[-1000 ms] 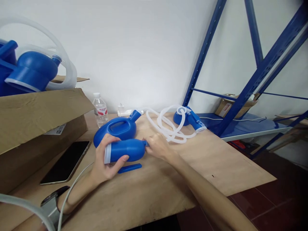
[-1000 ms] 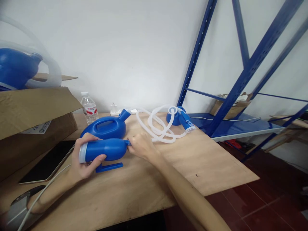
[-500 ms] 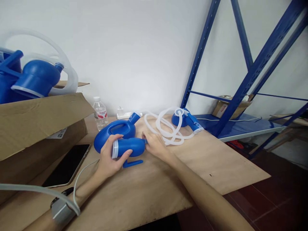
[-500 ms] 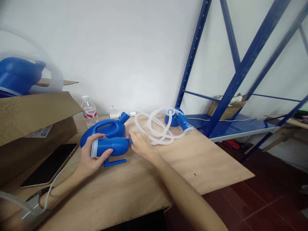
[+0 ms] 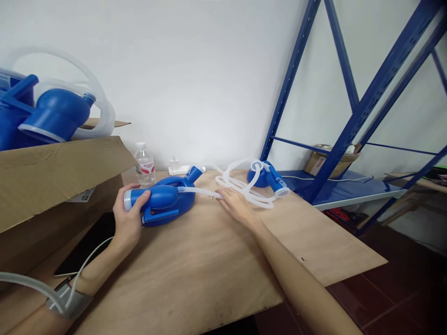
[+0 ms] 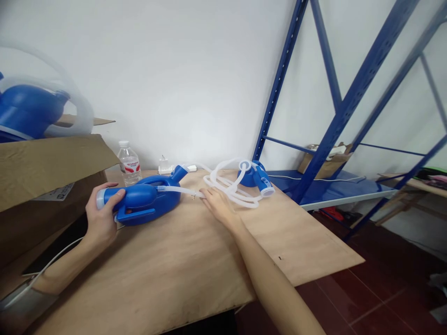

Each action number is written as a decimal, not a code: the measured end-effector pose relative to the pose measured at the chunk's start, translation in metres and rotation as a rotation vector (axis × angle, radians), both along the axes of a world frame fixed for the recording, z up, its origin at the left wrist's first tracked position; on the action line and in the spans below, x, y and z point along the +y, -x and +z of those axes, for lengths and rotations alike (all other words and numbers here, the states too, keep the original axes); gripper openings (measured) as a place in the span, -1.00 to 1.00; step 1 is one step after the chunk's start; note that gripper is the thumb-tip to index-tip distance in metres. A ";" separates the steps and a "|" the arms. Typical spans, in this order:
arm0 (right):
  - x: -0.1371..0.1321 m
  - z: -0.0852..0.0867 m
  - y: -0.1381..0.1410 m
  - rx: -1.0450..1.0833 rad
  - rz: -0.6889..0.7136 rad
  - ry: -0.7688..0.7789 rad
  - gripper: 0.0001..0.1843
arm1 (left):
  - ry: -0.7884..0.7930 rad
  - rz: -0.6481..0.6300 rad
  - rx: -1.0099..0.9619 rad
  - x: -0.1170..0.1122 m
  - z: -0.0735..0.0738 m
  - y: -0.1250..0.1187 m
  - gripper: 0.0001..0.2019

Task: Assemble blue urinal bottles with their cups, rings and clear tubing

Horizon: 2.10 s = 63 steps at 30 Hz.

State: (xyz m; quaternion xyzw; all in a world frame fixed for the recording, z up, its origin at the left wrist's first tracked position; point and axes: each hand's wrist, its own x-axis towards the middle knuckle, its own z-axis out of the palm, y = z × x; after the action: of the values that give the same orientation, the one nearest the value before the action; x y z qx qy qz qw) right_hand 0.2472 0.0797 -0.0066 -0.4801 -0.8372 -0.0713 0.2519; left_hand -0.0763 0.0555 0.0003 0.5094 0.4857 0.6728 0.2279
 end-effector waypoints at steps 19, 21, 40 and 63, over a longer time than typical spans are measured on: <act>-0.026 -0.003 0.048 0.284 0.307 0.215 -0.40 | -0.264 -0.037 0.572 -0.029 -0.009 -0.022 -0.55; -0.028 -0.005 0.051 0.234 0.400 0.255 -0.27 | -0.394 -0.106 0.676 -0.032 -0.012 -0.026 -0.55; -0.018 -0.001 0.034 0.447 0.353 0.316 -0.66 | -0.125 -0.054 0.468 -0.028 -0.017 -0.024 -0.53; -0.019 0.001 0.040 0.547 0.438 0.599 -0.52 | -0.113 -0.090 0.483 -0.030 -0.013 -0.028 -0.52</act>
State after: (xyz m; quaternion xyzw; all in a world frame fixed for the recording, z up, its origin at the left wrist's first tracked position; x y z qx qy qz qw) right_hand 0.2068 0.0609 -0.0056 -0.3445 -0.8056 0.3580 0.3227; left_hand -0.0484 0.0255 -0.0126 0.6884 0.4647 0.5467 0.1062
